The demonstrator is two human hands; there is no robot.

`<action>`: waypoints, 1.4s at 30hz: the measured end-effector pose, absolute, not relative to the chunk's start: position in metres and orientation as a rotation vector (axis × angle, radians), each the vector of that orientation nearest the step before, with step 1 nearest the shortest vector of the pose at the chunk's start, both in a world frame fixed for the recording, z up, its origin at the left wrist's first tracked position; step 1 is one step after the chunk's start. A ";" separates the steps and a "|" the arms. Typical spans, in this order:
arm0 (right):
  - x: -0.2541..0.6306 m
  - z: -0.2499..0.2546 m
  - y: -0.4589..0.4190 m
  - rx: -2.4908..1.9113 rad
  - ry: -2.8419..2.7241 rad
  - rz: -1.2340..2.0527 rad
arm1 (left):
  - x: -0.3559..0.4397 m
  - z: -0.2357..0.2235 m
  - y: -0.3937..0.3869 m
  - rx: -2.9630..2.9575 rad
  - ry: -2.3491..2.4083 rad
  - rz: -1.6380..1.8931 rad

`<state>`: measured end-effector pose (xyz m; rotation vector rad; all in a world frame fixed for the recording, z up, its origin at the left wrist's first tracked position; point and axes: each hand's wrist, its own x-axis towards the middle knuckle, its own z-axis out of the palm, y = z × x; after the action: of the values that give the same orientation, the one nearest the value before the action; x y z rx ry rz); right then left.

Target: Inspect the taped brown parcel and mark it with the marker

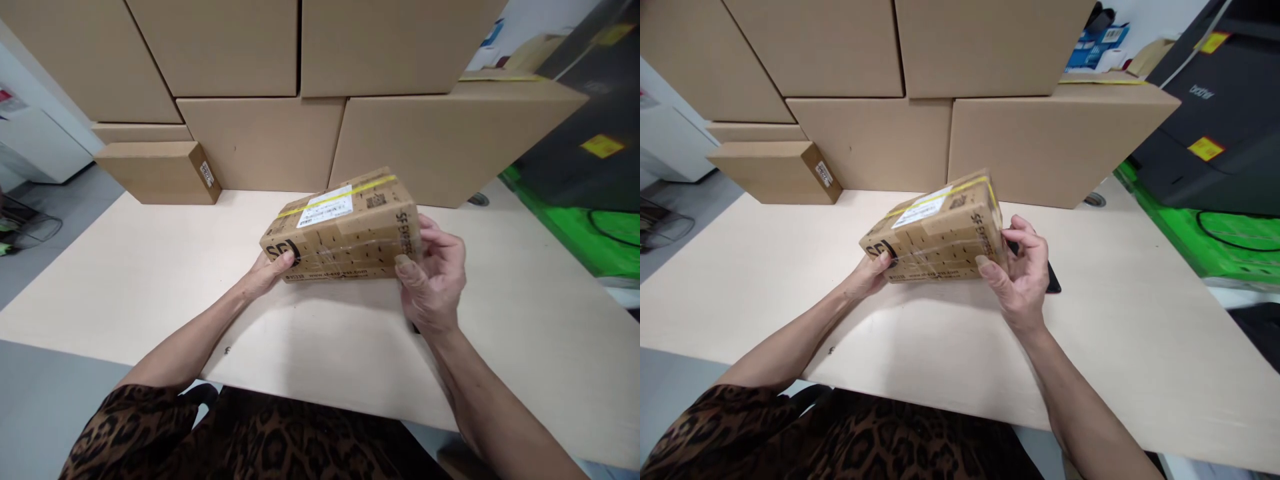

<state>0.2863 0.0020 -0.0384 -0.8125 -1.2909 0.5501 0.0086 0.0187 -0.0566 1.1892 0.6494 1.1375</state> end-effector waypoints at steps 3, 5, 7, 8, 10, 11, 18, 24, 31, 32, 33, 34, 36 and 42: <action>0.288 -0.041 0.001 -0.894 -1.313 0.715 | 0.004 -0.056 0.016 1.275 0.759 1.099; 0.286 -0.041 -0.001 -0.956 -1.325 0.801 | 0.004 -0.052 0.013 1.313 0.851 1.140; 0.282 -0.041 -0.004 -1.010 -1.320 0.864 | 0.005 -0.046 0.011 1.333 0.909 1.185; 0.280 -0.040 -0.005 -1.025 -1.307 0.882 | 0.006 -0.043 0.011 1.340 0.922 1.201; 0.277 -0.039 -0.006 -1.034 -1.274 0.886 | 0.008 -0.040 0.011 1.361 0.925 1.226; 0.276 -0.038 -0.006 -1.032 -1.258 0.878 | 0.009 -0.040 0.011 1.374 0.922 1.233; 0.276 -0.039 -0.004 -0.995 -1.254 0.843 | 0.008 -0.049 0.018 1.488 0.862 1.291; 0.272 -0.044 -0.002 -1.014 -1.228 0.787 | 0.004 -0.060 0.022 1.607 0.871 1.317; 0.286 -0.038 0.006 -0.833 -1.096 1.114 | -0.013 -0.065 0.034 1.883 0.831 1.332; 0.287 -0.039 0.008 -0.843 -1.053 1.185 | -0.016 -0.065 0.036 1.939 0.821 1.304; 0.287 -0.040 0.009 -0.871 -1.003 1.250 | -0.018 -0.065 0.037 1.988 0.806 1.274; 0.287 -0.042 0.011 -0.906 -0.948 1.305 | -0.020 -0.065 0.038 2.032 0.784 1.250; 0.286 -0.045 0.013 -0.967 -0.834 1.371 | -0.022 -0.064 0.038 2.078 0.736 1.235; 0.286 -0.046 0.014 -0.880 -0.841 1.328 | -0.016 -0.053 0.029 1.806 0.653 1.234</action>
<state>0.2858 0.0143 -0.0456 -0.8799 -0.8405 1.3282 -0.0159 0.0289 -0.0531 1.8062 0.6527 1.2341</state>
